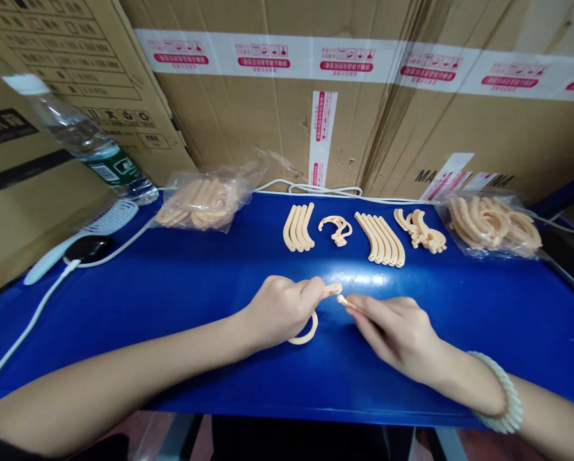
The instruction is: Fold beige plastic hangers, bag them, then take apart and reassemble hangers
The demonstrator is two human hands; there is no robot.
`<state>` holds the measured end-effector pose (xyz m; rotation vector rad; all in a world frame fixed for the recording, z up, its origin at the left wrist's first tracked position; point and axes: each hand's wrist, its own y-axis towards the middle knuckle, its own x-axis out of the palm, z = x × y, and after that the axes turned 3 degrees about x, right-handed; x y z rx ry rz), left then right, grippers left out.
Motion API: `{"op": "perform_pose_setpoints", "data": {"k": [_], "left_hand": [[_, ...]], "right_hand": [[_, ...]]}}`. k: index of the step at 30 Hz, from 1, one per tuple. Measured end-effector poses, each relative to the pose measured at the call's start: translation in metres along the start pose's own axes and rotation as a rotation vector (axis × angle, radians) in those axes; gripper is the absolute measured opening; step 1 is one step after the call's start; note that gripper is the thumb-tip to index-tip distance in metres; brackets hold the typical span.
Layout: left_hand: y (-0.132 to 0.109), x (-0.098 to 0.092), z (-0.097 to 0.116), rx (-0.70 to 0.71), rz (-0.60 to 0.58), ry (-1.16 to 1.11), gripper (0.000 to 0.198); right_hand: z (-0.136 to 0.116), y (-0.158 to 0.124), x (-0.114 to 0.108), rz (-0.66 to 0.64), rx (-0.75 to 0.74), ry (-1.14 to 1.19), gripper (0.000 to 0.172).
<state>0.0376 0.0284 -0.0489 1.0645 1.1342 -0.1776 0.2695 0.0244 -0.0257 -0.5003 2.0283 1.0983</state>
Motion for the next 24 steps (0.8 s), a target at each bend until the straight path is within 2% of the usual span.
{"op": "perform_pose_setpoints", "data": {"k": [2,5,8,11,13,15,20,22,24], "left_hand": [[-0.001,0.001,0.0,-0.07,-0.028,-0.059,0.041],[0.002,-0.003,-0.001,-0.301,-0.126,-0.269,0.037],[0.007,-0.006,-0.002,-0.596,-0.199,-0.671,0.035],[0.01,-0.006,-0.006,-0.79,-0.187,-1.088,0.035],[0.011,-0.005,-0.008,-0.847,-0.154,-1.258,0.038],[0.012,-0.004,-0.011,-0.879,-0.134,-1.342,0.043],[0.014,-0.006,-0.014,-0.932,-0.098,-1.409,0.043],[0.012,-0.005,-0.015,-0.931,-0.076,-1.411,0.042],[0.008,-0.003,-0.016,-0.93,-0.06,-1.415,0.041]], "right_hand": [[0.001,0.003,-0.002,0.016,0.13,0.113,0.015],[0.0,0.008,-0.006,-0.009,0.336,0.294,0.019],[-0.001,0.01,-0.007,-0.079,0.53,0.502,0.026],[0.003,0.012,-0.01,-0.114,0.626,0.642,0.031],[0.01,0.014,-0.017,-0.087,0.622,0.633,0.032],[0.021,0.017,-0.029,-0.008,0.561,0.506,0.029],[0.072,0.02,-0.076,0.295,0.199,-0.011,0.012],[0.098,0.017,-0.092,0.284,0.13,-0.204,0.013],[0.122,0.011,-0.102,0.177,0.11,-0.383,0.018]]}}
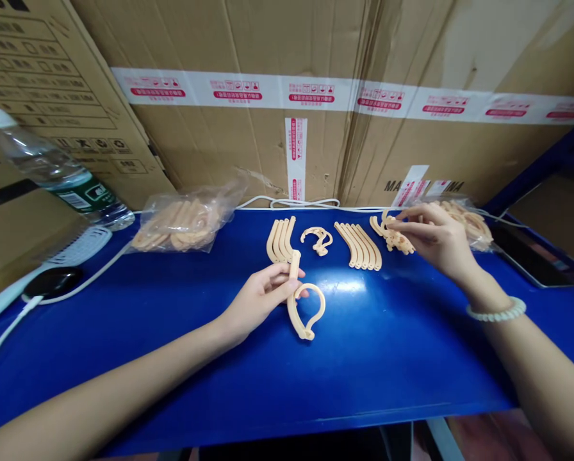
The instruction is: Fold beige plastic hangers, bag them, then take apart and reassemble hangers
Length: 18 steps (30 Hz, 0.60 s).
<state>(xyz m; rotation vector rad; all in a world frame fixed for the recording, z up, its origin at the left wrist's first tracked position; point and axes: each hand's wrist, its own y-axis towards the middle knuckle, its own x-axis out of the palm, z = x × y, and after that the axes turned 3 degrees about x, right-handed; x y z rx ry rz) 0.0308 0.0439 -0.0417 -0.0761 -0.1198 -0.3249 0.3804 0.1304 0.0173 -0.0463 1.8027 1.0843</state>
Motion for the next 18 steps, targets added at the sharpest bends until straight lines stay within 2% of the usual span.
{"op": "perform_pose_setpoints", "data": {"k": [4,11,15,18], "left_hand": [[0.0,-0.004,-0.003,-0.008,0.035,-0.053,0.041],[0.002,-0.004,0.001,-0.024,0.102,-0.206,0.042],[0.002,-0.004,0.0,-0.018,0.114,-0.206,0.041],[0.003,-0.003,-0.001,0.001,0.126,-0.207,0.04]], "right_hand": [[0.033,-0.011,0.01,-0.155,-0.056,-0.145,0.029],[0.043,-0.016,0.016,-0.342,-0.134,-0.399,0.034],[0.035,-0.014,0.016,-0.317,-0.119,-0.471,0.036],[0.002,-0.008,0.022,-0.182,-0.11,-0.304,0.035]]}}
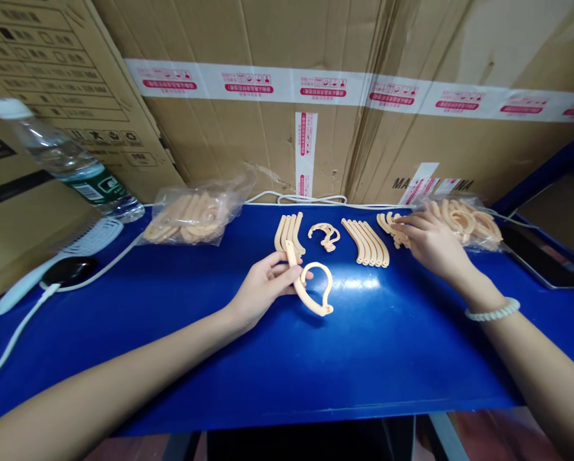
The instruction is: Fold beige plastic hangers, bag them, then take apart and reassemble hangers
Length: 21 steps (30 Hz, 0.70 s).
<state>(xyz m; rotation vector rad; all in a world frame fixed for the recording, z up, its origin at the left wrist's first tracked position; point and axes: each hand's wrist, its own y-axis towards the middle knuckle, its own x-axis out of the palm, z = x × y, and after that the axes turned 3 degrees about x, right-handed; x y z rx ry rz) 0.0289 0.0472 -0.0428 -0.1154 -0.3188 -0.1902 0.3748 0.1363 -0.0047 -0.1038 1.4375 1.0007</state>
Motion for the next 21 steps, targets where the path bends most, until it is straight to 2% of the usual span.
{"op": "perform_pose_setpoints", "data": {"k": [2,4,6,8,10,14,17,19,21], "left_hand": [[0.001,0.001,-0.001,0.019,0.0,0.001,0.041],[0.002,0.001,-0.003,0.036,-0.008,0.006,0.043],[0.002,0.001,-0.005,0.049,-0.013,0.024,0.045],[0.002,0.0,-0.005,0.063,-0.022,0.054,0.046],[0.002,0.0,-0.005,0.07,-0.046,0.088,0.045],[0.002,-0.001,-0.006,0.085,-0.094,0.129,0.045],[0.002,0.0,-0.009,0.143,-0.056,0.16,0.049],[0.001,-0.001,-0.01,0.275,0.037,0.215,0.062],[-0.001,-0.002,-0.01,0.503,0.157,0.342,0.075]], "right_hand": [[-0.036,0.007,-0.006,0.133,-0.02,0.245,0.032],[-0.077,0.011,-0.013,0.184,-0.146,0.386,0.032],[-0.111,0.011,-0.018,0.168,-0.355,0.351,0.028],[-0.131,0.007,-0.018,0.112,-0.466,0.265,0.029],[-0.139,0.003,-0.015,0.069,-0.509,0.197,0.027],[-0.135,0.001,-0.009,0.068,-0.521,0.176,0.019],[-0.131,0.002,-0.007,0.07,-0.469,0.221,0.015],[-0.13,0.003,-0.007,0.056,-0.422,0.264,0.017],[-0.128,0.004,-0.007,0.054,-0.391,0.308,0.018]]}}
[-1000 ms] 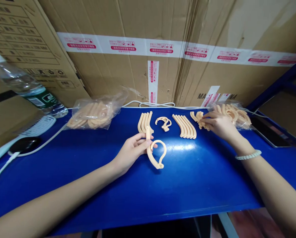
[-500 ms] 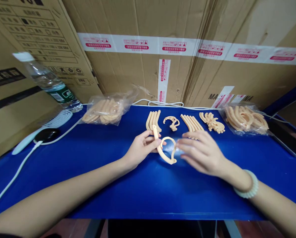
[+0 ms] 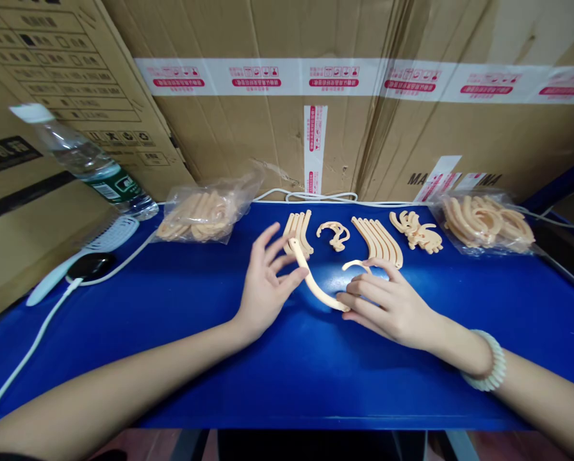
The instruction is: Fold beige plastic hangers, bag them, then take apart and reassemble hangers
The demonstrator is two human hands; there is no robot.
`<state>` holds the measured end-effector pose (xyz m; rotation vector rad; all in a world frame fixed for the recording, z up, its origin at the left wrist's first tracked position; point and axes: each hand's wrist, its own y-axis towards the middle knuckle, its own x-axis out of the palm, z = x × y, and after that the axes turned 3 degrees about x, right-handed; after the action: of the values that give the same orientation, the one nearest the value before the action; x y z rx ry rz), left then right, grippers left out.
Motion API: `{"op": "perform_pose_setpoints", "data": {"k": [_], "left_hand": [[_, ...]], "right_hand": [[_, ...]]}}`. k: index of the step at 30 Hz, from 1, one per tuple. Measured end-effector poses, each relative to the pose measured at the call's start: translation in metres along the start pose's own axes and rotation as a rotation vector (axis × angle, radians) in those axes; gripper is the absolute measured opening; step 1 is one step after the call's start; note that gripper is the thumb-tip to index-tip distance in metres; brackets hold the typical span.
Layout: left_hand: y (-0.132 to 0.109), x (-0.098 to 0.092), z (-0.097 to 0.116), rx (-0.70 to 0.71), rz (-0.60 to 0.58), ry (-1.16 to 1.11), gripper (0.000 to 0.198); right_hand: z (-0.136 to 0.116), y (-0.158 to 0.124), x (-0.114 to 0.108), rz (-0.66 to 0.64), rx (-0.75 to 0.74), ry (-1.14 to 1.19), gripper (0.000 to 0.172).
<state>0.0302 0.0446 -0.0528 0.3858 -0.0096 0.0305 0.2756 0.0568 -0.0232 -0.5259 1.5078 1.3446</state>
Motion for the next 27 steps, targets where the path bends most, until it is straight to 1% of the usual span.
{"op": "perform_pose_setpoints", "data": {"k": [1,2,3,4,6,7,8,9,11,14,18,23,25,27], "left_hand": [[-0.001,-0.001,0.001,0.132,0.044,0.102,0.078],[-0.003,-0.003,0.002,0.267,0.055,0.219,0.076],[-0.005,-0.004,0.004,0.398,0.019,0.344,0.07],[-0.007,-0.004,0.006,0.52,-0.059,0.465,0.062],[-0.011,-0.003,0.008,0.712,-0.292,0.651,0.042],[-0.013,-0.002,0.009,0.769,-0.397,0.708,0.031],[-0.014,0.0,0.009,0.804,-0.466,0.745,0.022],[-0.015,0.001,0.009,0.814,-0.498,0.771,0.015],[-0.017,0.005,0.009,0.796,-0.497,0.809,0.011],[-0.018,0.006,0.008,0.785,-0.497,0.863,0.015],[-0.016,0.007,0.008,0.819,-0.512,0.911,0.017],[-0.016,0.009,0.008,0.874,-0.517,0.986,0.023],[-0.017,0.009,0.007,0.9,-0.515,1.032,0.023],[-0.018,0.008,0.006,0.922,-0.516,1.067,0.022]], "right_hand": [[0.001,0.0,0.0,0.01,0.009,0.015,0.018],[0.001,-0.001,0.0,0.017,0.015,0.025,0.018],[0.001,-0.001,0.0,0.021,0.017,0.03,0.017],[0.0,-0.001,0.001,0.023,0.018,0.032,0.017],[-0.002,-0.001,0.001,0.029,0.017,0.027,0.014],[-0.004,-0.001,0.001,0.036,0.014,0.02,0.013],[-0.006,0.0,0.002,0.042,0.01,0.01,0.012],[-0.008,0.0,0.002,0.046,0.005,-0.004,0.013],[-0.012,0.001,0.003,0.048,-0.01,-0.039,0.014],[-0.015,0.001,0.003,0.052,-0.032,-0.079,0.014],[-0.016,-0.001,0.002,0.066,-0.061,-0.084,0.012],[-0.017,-0.001,0.001,0.096,-0.037,-0.108,0.012],[-0.017,-0.001,0.002,0.102,-0.008,-0.056,0.009],[-0.017,-0.001,0.003,0.088,0.054,0.061,0.008]]}}
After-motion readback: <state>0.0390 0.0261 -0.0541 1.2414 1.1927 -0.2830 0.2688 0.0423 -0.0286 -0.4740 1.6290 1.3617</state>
